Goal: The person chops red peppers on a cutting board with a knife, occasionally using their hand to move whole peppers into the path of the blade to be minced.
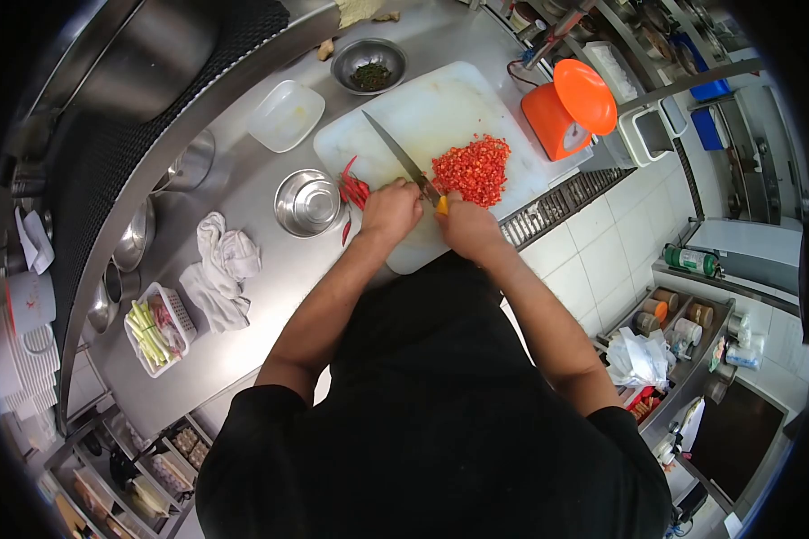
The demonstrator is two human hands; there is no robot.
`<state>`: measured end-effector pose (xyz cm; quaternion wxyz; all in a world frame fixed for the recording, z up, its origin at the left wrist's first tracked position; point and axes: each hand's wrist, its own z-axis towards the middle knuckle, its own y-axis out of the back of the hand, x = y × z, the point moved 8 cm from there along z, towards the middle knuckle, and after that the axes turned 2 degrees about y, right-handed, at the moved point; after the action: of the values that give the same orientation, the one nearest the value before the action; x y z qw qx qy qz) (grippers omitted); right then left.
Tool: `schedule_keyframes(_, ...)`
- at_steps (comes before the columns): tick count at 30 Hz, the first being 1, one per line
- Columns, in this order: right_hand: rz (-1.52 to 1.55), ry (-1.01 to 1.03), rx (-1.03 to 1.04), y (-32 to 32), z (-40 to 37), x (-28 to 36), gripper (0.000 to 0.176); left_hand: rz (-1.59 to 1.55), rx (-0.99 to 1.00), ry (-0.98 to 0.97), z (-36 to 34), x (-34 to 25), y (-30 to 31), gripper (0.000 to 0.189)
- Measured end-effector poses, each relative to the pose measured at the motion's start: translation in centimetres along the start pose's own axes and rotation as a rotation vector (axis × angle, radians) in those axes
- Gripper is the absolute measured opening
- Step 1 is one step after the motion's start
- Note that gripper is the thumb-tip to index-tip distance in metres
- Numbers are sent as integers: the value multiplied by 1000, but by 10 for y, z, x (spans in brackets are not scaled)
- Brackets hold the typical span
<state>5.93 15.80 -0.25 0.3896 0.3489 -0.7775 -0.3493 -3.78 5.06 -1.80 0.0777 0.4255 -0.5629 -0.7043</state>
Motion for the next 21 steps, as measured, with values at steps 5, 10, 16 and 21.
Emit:
schedule_keyframes(5,7,-17,-33,2,-8,-15,41,-13,-34,11,-5,5,0,9)
schedule_keyframes(10,35,-9,-97,11,-20,-14,42,-138,-128,66,-11,6,24,11)
schedule_keyframes(16,100,71,-83,-12,-25,-11,43,-271,-268,123,13,21,70,13)
schedule_keyframes(21,94,34,-87,-15,-29,-32,46,-147,-386,129,89,46,117,19)
